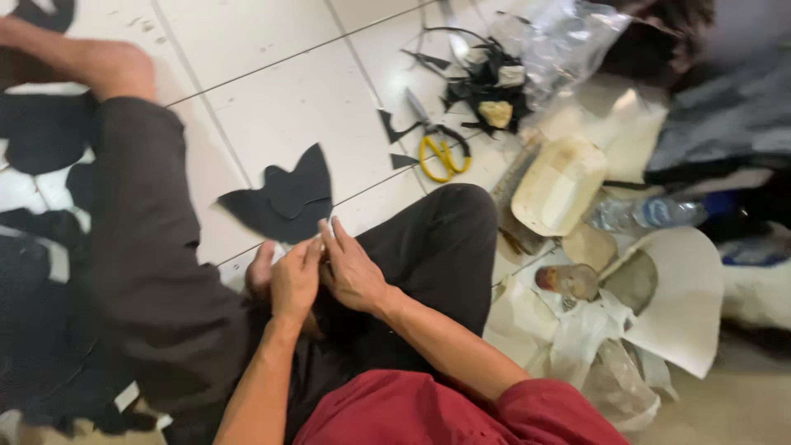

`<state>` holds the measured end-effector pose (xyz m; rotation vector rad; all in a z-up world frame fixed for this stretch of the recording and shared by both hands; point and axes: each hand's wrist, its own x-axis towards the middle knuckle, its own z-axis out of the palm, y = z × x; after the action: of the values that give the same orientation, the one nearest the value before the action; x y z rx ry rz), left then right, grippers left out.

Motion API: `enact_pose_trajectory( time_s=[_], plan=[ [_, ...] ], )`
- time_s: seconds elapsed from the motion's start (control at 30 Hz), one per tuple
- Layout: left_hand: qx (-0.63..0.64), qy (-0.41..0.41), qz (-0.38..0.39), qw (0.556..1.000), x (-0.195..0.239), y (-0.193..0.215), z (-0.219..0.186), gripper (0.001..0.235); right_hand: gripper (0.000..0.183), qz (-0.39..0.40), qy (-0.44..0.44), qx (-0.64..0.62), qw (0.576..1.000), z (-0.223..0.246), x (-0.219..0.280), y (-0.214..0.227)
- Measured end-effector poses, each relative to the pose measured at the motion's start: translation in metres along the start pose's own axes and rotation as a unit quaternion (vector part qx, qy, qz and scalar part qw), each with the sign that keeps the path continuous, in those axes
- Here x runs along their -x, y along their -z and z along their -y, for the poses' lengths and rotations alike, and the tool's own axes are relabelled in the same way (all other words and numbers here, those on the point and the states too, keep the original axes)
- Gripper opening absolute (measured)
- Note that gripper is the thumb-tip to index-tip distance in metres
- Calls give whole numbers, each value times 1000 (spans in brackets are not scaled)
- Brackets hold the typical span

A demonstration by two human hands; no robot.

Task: The person sits on the floor and assembles black shoe parts by hand. They pick up a small piece, apply adhesive from a container, and press it onto a larger sole piece, repeating the process with additional pieces.

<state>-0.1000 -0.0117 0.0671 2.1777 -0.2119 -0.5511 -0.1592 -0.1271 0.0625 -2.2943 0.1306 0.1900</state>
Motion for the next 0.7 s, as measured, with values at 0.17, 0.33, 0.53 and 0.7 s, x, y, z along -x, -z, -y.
enact_pose_trajectory(
  time_s=[0.17,0.33,0.53,0.7],
  plan=[
    [-30,6,-27,999,-1,-14,19,24,64,-32,87,-64,994,-32,-4,-20],
    [323,94,-7,942,-7,-28,31,19,71,-9,39,-67,997,9,9,21],
    [296,67,-5,953,9,-13,-8,29,75,68,-29,-116,991,25,19,38],
    [211,8,-89,973,-9,-28,32,18,76,81,-53,-108,989,18,17,36]
  ],
)
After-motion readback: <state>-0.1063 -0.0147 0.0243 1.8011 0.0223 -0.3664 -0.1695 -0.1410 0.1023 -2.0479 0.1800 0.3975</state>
